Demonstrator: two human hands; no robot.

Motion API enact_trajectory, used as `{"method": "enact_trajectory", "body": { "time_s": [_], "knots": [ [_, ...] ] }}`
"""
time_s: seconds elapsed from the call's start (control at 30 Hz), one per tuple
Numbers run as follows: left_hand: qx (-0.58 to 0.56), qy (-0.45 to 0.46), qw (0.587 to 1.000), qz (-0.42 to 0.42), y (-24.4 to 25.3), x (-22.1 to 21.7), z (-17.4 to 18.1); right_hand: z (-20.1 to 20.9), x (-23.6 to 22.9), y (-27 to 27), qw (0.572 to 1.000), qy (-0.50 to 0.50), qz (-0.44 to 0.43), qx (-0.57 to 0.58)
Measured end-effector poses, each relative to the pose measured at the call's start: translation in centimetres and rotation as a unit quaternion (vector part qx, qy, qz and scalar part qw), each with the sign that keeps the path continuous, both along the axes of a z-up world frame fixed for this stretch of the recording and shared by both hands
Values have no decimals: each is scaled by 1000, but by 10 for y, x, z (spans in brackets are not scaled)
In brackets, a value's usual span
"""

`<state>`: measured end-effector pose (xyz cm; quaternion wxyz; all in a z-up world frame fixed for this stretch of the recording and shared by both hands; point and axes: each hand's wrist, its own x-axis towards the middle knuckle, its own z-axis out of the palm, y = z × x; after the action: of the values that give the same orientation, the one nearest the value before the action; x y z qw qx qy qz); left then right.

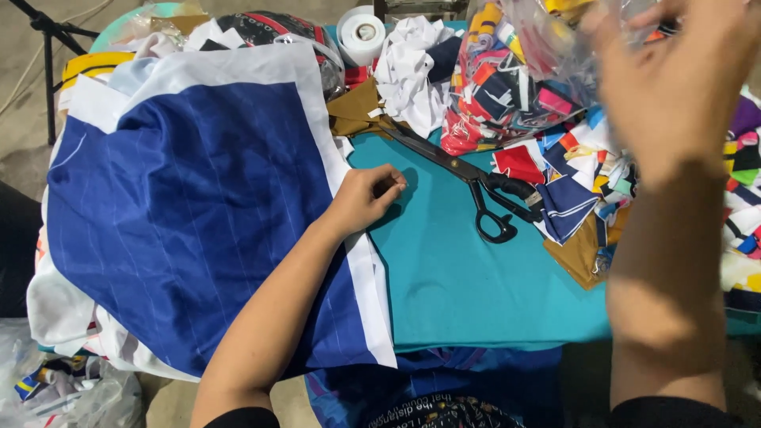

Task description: Attaching black trim strips to small fabric scraps and cutting them to size with scissors at a workstation.

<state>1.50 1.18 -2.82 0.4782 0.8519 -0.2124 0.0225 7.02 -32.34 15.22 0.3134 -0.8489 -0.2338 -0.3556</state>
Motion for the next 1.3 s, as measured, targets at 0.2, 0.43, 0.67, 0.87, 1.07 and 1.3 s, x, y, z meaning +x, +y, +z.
{"method": "enact_trajectory", "body": {
  "time_s": [0.2,0.43,0.67,0.87,1.07,1.3],
  "knots": [
    [15,-56,998,-22,-3,-3,1,16,-83,72,980,-7,178,-86],
    [-70,-114,991,1,-14,-13,20,-80,-66,103,873,403,69,-266],
    [-67,-259,963,-16,-24,-20,33,-117,-52,123,806,524,212,-177],
    [-26,-347,937,-28,-31,-23,34,-166,-51,115,806,494,311,-99],
    [-48,-363,930,-38,-34,-25,30,-202,-46,108,770,508,385,-29],
    [-79,-352,932,-37,-37,-24,28,-136,-65,114,773,527,345,-74]
  ]
}}
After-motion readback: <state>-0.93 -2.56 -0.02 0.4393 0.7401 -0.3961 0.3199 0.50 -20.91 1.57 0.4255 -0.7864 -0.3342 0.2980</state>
